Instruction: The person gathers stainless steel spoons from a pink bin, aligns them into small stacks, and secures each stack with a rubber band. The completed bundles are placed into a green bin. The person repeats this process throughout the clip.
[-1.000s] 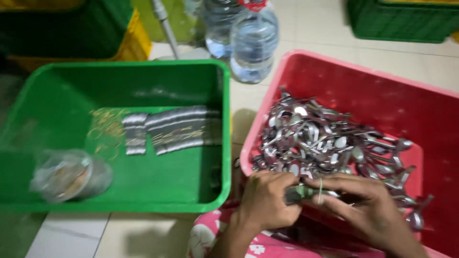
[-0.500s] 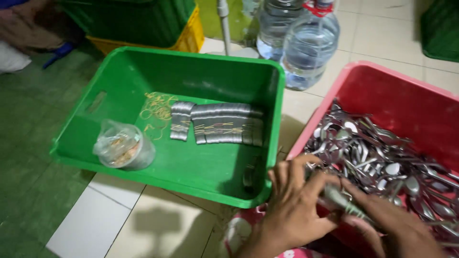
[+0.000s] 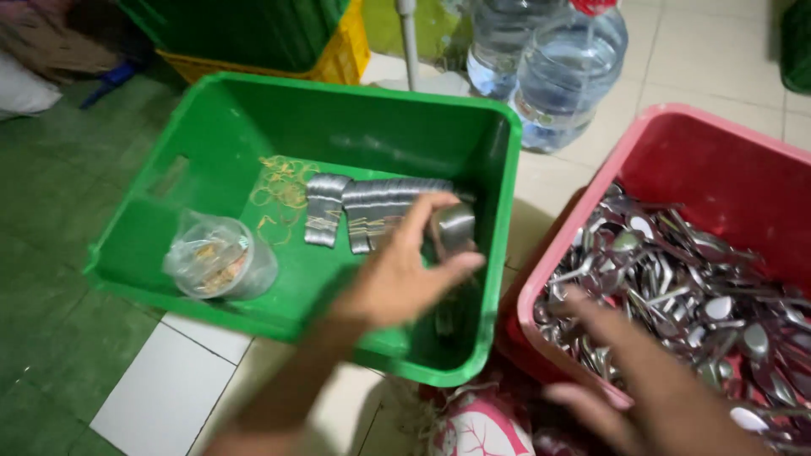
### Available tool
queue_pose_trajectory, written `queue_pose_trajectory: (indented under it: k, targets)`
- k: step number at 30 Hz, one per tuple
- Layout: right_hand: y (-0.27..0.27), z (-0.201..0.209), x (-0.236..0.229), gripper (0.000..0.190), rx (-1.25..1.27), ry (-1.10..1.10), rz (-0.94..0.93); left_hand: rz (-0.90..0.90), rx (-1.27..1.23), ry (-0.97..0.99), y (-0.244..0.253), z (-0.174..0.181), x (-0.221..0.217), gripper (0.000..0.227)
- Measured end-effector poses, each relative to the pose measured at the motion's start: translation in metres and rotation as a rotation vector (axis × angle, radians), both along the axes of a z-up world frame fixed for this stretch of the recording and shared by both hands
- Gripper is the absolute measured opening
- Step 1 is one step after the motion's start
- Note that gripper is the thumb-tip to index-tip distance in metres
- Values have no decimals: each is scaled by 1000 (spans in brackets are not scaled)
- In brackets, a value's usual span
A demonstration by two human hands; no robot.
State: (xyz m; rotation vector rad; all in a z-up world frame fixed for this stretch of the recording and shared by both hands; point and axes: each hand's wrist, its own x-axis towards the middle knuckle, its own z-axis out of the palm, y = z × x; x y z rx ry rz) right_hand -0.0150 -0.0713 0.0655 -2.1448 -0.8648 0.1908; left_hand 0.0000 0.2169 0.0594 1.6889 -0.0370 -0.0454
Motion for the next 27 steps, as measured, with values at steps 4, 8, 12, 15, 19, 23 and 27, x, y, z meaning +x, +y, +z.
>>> queue_pose_trajectory:
  k: [4, 8, 12, 15, 19, 23, 27]
  targets:
    - [-71, -41, 21, 89, -278, 139, -276, -171, 1133, -485, 50, -84, 47, 48]
    - [-256, -260, 107, 54, -90, 1111, -886, -499, 1696, -823, 73, -219, 81, 11]
    - [-382, -338, 85, 83, -395, 1132, -724, -629, 1565, -1084, 69, -276, 75, 11]
    - [-350, -292, 38, 56, -388, 1142, -962, -772, 1546, -972, 61, -300, 64, 9]
    - [-274, -212, -18, 78, -438, 292, -774, -1070, 1822, -885, 68, -319, 55, 5]
    - [-302, -235, -7, 71, -631, 567, -528, -782, 1220, -268, 69, -234, 48, 46]
    - [-314, -259, -13, 64, -857, 388, -375, -399, 1186, 204, 93, -260, 46, 56]
